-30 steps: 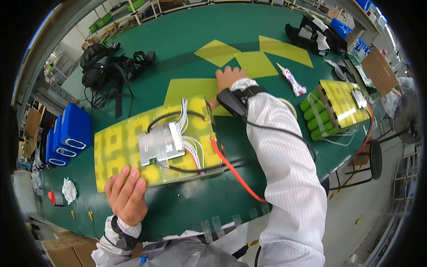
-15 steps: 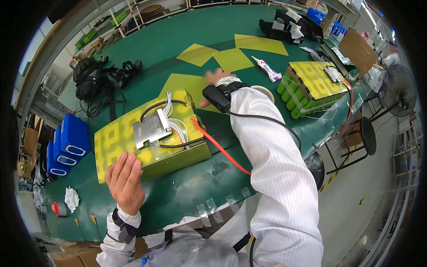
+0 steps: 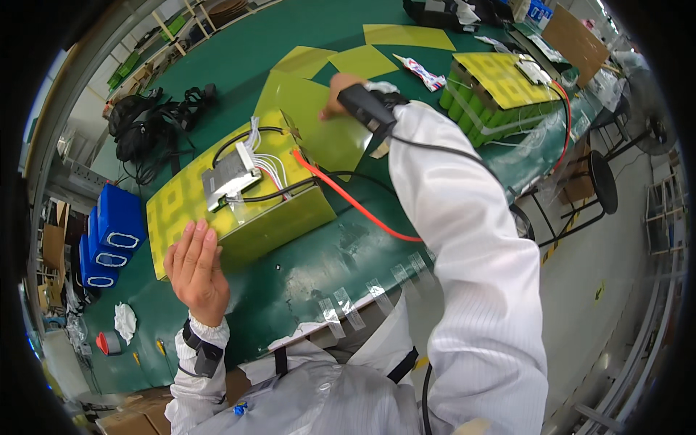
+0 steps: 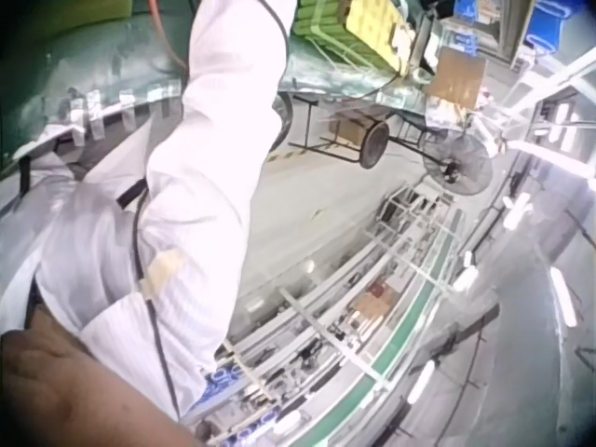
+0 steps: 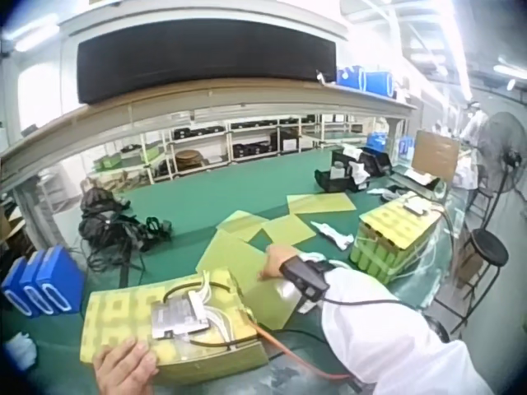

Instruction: The recorder is preparing adhesive strips by cutting them and applying them to the edge of a workbench, then inspecting a large yellow battery pack.

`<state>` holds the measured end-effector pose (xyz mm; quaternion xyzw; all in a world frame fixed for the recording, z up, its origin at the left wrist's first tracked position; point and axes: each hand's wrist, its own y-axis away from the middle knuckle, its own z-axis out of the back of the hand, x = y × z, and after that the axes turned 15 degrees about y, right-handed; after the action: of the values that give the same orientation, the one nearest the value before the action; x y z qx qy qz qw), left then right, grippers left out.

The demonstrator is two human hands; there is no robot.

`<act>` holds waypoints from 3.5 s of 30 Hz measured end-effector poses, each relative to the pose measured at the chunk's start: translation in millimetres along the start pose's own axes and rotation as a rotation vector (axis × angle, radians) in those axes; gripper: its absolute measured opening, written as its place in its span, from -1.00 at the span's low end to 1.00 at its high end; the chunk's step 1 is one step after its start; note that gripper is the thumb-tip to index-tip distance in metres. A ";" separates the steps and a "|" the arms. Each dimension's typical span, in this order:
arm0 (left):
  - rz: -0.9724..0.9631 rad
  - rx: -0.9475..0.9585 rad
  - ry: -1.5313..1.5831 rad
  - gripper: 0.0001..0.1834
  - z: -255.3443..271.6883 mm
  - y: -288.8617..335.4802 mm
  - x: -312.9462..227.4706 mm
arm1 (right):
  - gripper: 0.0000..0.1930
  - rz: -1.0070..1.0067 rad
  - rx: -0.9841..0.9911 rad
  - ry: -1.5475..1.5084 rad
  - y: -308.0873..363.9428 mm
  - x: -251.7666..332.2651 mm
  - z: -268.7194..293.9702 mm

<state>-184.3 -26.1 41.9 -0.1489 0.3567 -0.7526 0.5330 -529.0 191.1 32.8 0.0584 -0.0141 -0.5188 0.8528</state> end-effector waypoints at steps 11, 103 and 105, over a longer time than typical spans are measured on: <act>0.007 -0.006 -0.065 -0.69 -4.5 -3.4 -1.2 | -0.66 0.295 0.046 -0.281 110.0 0.2 33.8; -0.094 -0.374 0.176 -0.67 -20.3 8.2 9.9 | -0.73 -0.081 -0.518 -0.449 328.7 0.8 176.6; -0.075 -0.343 0.274 -0.67 -17.1 4.6 10.3 | -0.71 -0.086 -0.600 -0.118 324.6 15.1 170.6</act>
<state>-195.5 -29.8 25.1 -0.1469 0.5429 -0.7134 0.4180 -249.8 310.9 238.7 -0.2260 0.0926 -0.5381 0.8068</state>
